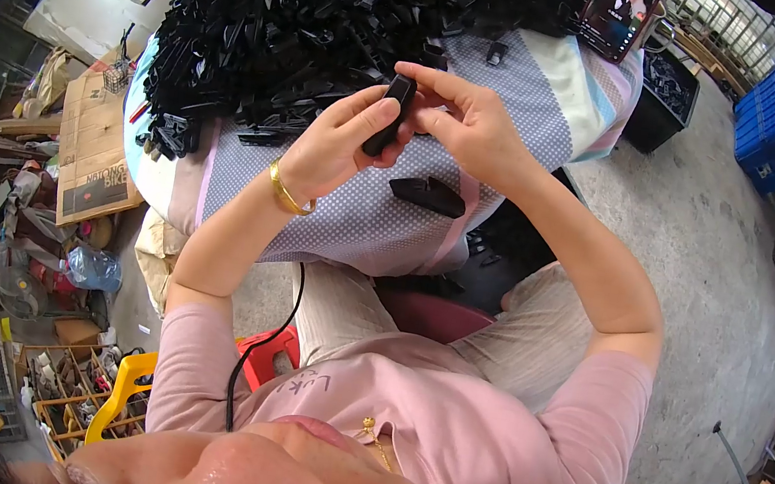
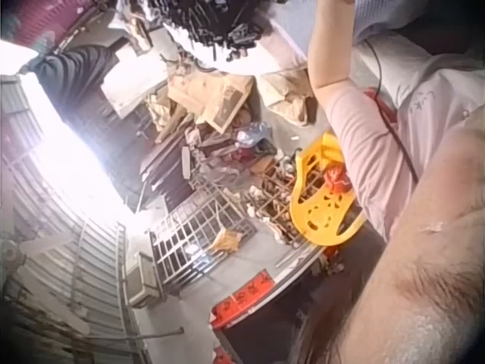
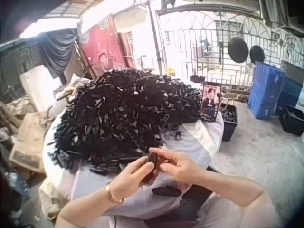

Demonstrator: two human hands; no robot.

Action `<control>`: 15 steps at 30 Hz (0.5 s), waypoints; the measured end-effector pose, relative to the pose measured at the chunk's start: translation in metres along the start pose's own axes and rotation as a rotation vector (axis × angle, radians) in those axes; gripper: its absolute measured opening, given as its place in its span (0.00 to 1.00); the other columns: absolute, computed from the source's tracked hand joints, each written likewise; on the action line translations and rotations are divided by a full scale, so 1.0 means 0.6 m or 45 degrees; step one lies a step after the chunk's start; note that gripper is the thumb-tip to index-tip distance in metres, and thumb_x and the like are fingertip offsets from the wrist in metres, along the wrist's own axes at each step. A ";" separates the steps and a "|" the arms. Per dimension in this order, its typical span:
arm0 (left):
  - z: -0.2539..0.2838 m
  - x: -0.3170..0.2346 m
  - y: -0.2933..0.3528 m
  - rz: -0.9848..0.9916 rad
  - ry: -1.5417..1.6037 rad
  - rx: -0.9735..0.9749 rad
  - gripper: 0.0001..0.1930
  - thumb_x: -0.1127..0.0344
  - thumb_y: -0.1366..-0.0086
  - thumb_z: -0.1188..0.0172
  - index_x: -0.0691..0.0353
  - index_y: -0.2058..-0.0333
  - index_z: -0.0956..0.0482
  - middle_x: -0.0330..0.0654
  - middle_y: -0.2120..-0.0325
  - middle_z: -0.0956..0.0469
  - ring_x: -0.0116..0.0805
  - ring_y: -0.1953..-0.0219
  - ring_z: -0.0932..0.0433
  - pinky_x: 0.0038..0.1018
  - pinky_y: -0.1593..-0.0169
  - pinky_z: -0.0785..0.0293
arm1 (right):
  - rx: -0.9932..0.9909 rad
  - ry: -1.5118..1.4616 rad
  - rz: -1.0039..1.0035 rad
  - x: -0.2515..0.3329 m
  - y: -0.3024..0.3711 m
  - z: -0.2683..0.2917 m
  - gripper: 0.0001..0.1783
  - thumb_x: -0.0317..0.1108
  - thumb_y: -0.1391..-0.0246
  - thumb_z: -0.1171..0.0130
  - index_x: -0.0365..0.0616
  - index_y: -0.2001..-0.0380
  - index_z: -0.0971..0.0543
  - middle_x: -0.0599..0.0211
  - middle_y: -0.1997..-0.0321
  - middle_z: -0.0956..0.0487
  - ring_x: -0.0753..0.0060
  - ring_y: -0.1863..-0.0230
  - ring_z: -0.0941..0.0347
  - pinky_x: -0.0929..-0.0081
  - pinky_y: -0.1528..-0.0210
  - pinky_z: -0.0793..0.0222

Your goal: Assembling small black plastic components by hand on a workbench.

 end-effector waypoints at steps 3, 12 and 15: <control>-0.006 0.001 0.001 -0.028 0.022 -0.021 0.14 0.59 0.32 0.48 0.65 0.57 0.29 0.34 0.72 0.29 0.20 0.75 0.33 0.16 0.71 0.34 | -0.014 -0.257 0.002 -0.005 0.001 -0.006 0.30 0.27 0.45 0.46 0.37 0.39 0.37 0.63 0.53 0.26 0.75 0.52 0.29 0.76 0.48 0.32; -0.016 -0.006 0.006 -0.108 0.008 -0.081 0.14 0.65 0.35 0.42 0.67 0.56 0.29 0.33 0.71 0.29 0.17 0.71 0.31 0.14 0.69 0.31 | -0.098 -0.378 -0.182 -0.005 0.006 -0.050 0.51 0.35 0.56 0.28 0.38 0.35 0.49 0.63 0.49 0.31 0.72 0.50 0.30 0.72 0.48 0.30; -0.001 0.001 0.002 -0.159 -0.018 0.004 0.14 0.66 0.36 0.42 0.66 0.55 0.28 0.33 0.70 0.28 0.17 0.70 0.30 0.14 0.67 0.30 | -0.109 -0.592 -0.203 -0.007 0.005 -0.060 0.49 0.32 0.56 0.29 0.39 0.36 0.47 0.63 0.49 0.32 0.71 0.50 0.30 0.72 0.49 0.29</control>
Point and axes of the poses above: each hand's wrist, its own y-axis away from the middle knuckle, its own z-axis out of the back of the hand, x = y × z, the point moved 2 cm from there along -y, towards the middle knuckle
